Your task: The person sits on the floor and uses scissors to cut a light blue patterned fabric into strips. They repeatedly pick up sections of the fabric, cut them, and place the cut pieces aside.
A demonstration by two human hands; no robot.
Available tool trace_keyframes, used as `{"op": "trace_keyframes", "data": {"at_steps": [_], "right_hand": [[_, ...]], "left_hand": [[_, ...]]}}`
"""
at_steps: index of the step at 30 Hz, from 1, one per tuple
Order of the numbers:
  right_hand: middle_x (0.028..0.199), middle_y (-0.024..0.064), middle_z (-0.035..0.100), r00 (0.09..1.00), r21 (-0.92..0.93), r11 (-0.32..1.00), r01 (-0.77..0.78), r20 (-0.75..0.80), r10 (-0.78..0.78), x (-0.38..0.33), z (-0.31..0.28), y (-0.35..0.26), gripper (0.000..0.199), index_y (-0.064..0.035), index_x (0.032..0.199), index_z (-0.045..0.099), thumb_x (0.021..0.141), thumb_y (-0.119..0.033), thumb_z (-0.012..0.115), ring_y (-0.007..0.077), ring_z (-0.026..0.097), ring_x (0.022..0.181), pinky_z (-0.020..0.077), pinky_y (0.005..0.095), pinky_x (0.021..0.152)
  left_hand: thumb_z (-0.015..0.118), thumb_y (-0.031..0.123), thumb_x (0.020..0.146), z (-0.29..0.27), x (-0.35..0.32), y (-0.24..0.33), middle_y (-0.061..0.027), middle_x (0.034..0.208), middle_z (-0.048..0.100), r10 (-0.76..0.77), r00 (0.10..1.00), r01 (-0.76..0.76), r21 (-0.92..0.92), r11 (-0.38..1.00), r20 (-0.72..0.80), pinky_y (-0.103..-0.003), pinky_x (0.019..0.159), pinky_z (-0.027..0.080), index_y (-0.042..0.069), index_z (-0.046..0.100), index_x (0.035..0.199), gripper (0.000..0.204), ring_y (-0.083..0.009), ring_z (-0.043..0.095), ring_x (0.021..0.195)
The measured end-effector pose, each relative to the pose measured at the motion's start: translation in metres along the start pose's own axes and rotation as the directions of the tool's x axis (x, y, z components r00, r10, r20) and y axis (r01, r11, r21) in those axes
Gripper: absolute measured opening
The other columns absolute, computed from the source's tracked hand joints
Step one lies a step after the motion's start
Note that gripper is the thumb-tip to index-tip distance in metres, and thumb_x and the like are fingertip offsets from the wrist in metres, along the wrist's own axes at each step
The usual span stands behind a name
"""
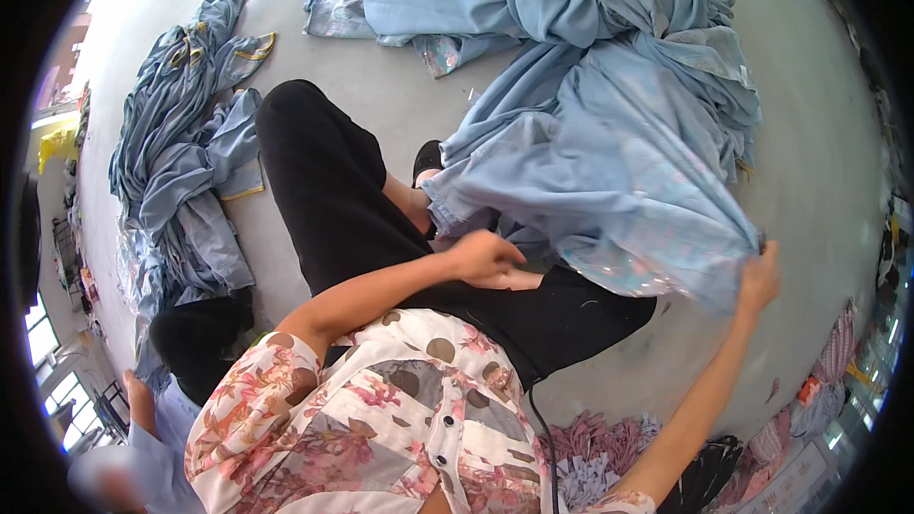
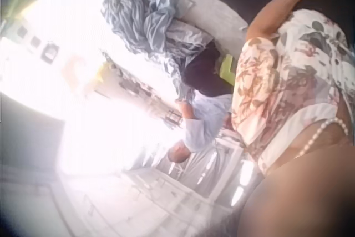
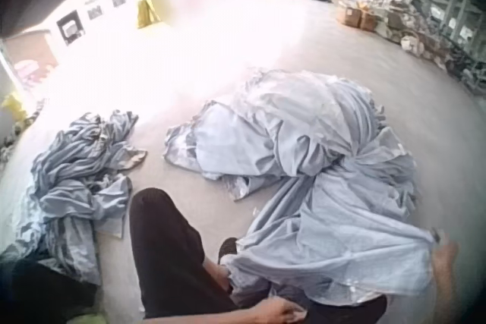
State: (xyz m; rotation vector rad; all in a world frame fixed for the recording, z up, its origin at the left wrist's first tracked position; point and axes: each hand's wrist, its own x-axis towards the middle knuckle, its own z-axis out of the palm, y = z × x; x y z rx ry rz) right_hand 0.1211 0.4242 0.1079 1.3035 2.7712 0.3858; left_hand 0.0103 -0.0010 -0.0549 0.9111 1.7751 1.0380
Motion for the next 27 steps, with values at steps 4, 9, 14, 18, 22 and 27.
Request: {"op": "trace_keyframes", "data": {"at_steps": [4,9,14,18,22,27], "right_hand": [[0.098,0.0071,0.064,0.986,-0.124,0.990,-0.059,-0.165,0.038,0.040,0.069,0.076,0.025,-0.0105,0.101,0.055,0.077,-0.017,0.062,0.0295,0.061,0.088,0.0463,0.0408,0.072],[0.104,0.0087,0.062,0.994,0.358,0.934,-0.011,-0.101,0.051,-0.005,0.099,-0.066,0.032,-0.0087,0.109,0.057,0.080,-0.020,0.063,0.0247,0.061,0.093,0.0467,0.0353,0.079],[0.086,0.0119,0.063,0.935,0.777,0.615,0.132,0.108,-0.338,-0.127,0.112,-0.213,0.013,-0.0075,0.092,0.060,0.079,-0.007,0.060,0.0311,0.061,0.081,0.0471,0.0374,0.071],[0.076,0.0100,0.065,0.859,0.872,0.460,-0.168,0.359,-0.366,-0.179,0.131,-0.262,0.013,-0.0017,0.085,0.060,0.084,-0.015,0.059,0.0204,0.060,0.060,0.0461,0.0308,0.057],[0.070,0.0059,0.064,0.638,0.723,0.110,-0.682,0.662,-0.393,-0.206,0.132,-0.289,0.030,0.0009,0.088,0.061,0.087,-0.029,0.061,0.0063,0.055,0.055,0.0338,0.0199,0.040],[0.070,0.0047,0.061,0.526,0.525,-0.104,-0.845,0.779,-0.340,-0.225,0.148,-0.313,0.041,-0.0014,0.103,0.056,0.083,-0.036,0.066,0.0066,0.056,0.055,0.0259,0.0176,0.034]], "left_hand": [[0.063,0.014,0.072,-0.038,0.017,-0.043,-0.0104,0.075,0.065,-0.351,0.823,0.370,-0.047,0.928,-0.447,-0.036,0.065,0.049,0.011,0.067,0.096,0.025,-0.0262,0.064,0.070],[0.072,0.013,0.067,-0.052,0.037,-0.081,-0.0117,0.093,0.058,-0.434,0.509,0.644,-0.005,0.765,-0.743,-0.040,0.083,0.046,0.015,0.055,0.115,0.051,-0.0301,0.055,0.098],[0.076,0.020,0.064,-0.039,0.036,-0.140,-0.0141,0.095,0.064,-0.619,0.538,0.786,0.075,0.613,-0.572,-0.039,0.080,0.048,0.013,0.059,0.115,0.054,-0.0286,0.062,0.093],[0.076,0.021,0.065,-0.056,0.036,-0.159,-0.0078,0.070,0.064,-0.768,0.546,0.612,-0.468,0.638,-0.334,-0.033,0.062,0.047,0.009,0.068,0.081,0.021,-0.0202,0.063,0.068],[0.075,0.024,0.073,-0.061,0.038,-0.167,0.0006,0.070,0.059,-0.787,0.595,0.506,-0.686,0.523,-0.162,-0.028,0.056,0.041,0.008,0.065,0.080,0.020,-0.0112,0.052,0.060],[0.068,0.020,0.082,-0.090,0.042,-0.090,0.0015,0.073,0.060,-0.657,0.749,0.342,-0.800,0.494,-0.085,-0.027,0.058,0.044,0.007,0.062,0.087,0.015,-0.0100,0.055,0.065]]}}
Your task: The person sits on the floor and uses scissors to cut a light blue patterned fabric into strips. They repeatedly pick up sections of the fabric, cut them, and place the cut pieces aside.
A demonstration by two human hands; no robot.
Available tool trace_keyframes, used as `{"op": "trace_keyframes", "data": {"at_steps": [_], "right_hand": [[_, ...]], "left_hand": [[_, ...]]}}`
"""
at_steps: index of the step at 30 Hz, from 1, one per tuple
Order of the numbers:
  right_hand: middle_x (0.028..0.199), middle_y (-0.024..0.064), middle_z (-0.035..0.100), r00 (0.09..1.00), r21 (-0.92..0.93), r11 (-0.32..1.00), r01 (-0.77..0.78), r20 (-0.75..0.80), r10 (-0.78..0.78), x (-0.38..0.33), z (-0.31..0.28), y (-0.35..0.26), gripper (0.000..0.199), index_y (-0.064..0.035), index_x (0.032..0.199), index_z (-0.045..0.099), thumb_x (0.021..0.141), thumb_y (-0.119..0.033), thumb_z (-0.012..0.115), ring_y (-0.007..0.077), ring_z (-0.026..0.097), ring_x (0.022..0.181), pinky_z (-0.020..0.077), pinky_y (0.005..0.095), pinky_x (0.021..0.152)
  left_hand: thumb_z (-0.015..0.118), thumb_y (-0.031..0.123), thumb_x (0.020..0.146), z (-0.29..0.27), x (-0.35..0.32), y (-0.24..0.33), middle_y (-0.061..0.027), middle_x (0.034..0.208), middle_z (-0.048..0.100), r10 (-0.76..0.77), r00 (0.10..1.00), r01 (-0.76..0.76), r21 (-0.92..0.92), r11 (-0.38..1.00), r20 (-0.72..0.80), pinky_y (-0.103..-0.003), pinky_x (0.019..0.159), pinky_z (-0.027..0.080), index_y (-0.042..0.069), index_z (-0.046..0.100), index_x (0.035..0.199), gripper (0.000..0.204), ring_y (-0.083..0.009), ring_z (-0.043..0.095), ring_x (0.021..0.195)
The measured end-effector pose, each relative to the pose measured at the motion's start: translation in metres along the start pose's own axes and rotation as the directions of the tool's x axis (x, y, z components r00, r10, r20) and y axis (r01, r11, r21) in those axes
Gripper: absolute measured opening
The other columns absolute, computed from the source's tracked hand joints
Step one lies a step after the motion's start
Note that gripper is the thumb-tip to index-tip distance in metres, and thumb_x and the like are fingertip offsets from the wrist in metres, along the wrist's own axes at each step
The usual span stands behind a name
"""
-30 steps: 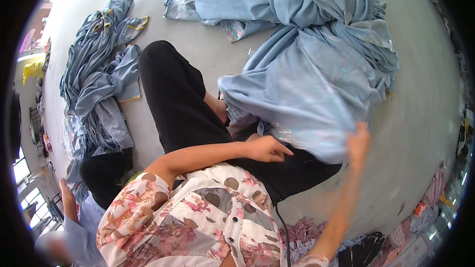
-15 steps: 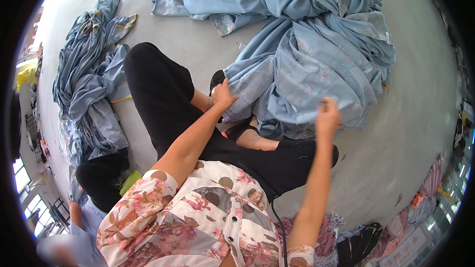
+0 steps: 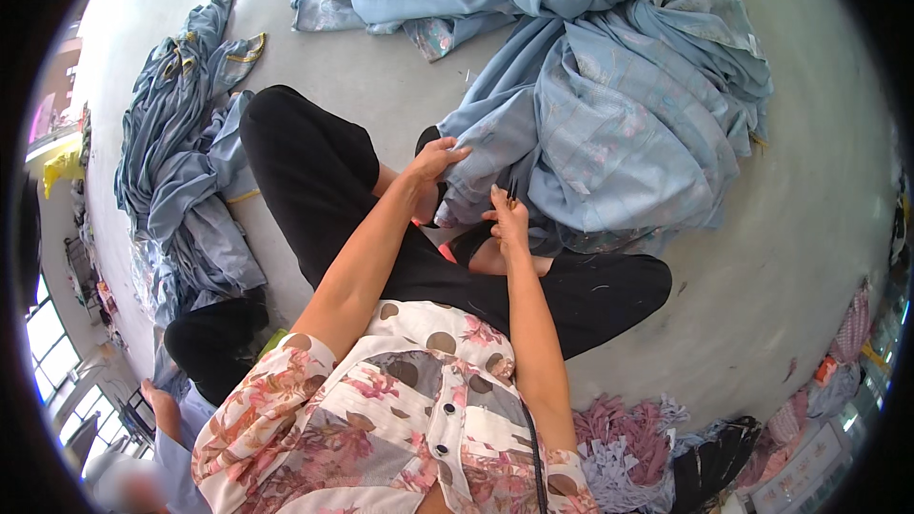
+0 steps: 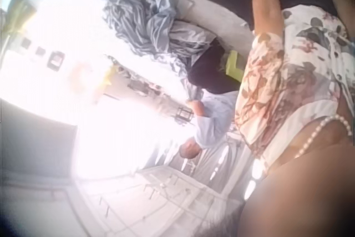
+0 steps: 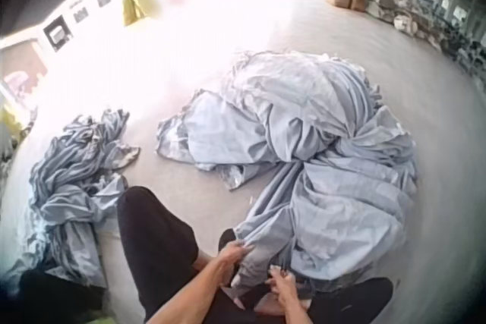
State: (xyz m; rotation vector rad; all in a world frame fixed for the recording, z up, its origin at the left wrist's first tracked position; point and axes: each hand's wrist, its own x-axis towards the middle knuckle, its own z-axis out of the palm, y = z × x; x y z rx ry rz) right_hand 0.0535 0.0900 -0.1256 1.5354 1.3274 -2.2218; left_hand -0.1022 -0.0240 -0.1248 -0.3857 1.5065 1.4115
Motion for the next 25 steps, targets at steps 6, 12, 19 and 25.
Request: {"op": "trace_keyframes", "data": {"at_steps": [6,12,19,25], "right_hand": [[0.079,0.0043,0.062,0.989,-0.065,0.989,0.131,-0.058,-0.134,0.001,-0.008,0.014,0.032,-0.0025,0.105,0.058,0.081,-0.021,0.068,0.0092,0.056,0.054,0.0312,0.0183,0.036],[0.099,0.0102,0.063,0.935,-0.304,0.904,0.301,-0.094,-0.343,-0.005,0.002,0.025,0.036,0.0049,0.111,0.055,0.077,-0.002,0.065,0.0119,0.060,0.066,0.0485,0.0232,0.056],[0.108,0.0134,0.061,0.658,-0.630,0.547,0.551,-0.075,-0.749,0.047,0.029,0.046,0.041,0.0070,0.115,0.052,0.076,0.001,0.063,0.0099,0.058,0.067,0.0477,0.0236,0.061],[0.107,0.0169,0.062,0.896,-0.284,0.887,0.365,-0.152,-0.417,0.084,0.036,0.028,0.042,0.0022,0.118,0.054,0.078,-0.007,0.063,0.0181,0.062,0.087,0.0475,0.0246,0.076]], "left_hand": [[0.064,0.019,0.086,-0.003,-0.007,0.049,-0.0008,0.078,0.063,0.221,0.973,-0.206,-0.184,0.961,0.070,-0.023,0.059,0.049,0.005,0.060,0.091,0.015,-0.0091,0.058,0.065],[0.067,0.021,0.083,-0.011,-0.009,0.092,-0.0026,0.078,0.063,0.369,0.928,-0.369,-0.011,0.929,0.045,-0.024,0.057,0.045,0.001,0.064,0.090,0.022,-0.0087,0.056,0.065],[0.065,0.023,0.086,-0.003,-0.022,0.116,-0.0002,0.080,0.062,0.329,0.938,-0.336,0.044,0.941,0.111,-0.021,0.061,0.044,0.001,0.062,0.092,0.023,-0.0068,0.055,0.068],[0.066,0.022,0.085,0.015,-0.035,0.142,-0.0029,0.086,0.063,0.293,0.935,-0.305,0.035,0.952,0.198,-0.025,0.068,0.048,-0.001,0.061,0.100,0.028,-0.0092,0.059,0.074]]}}
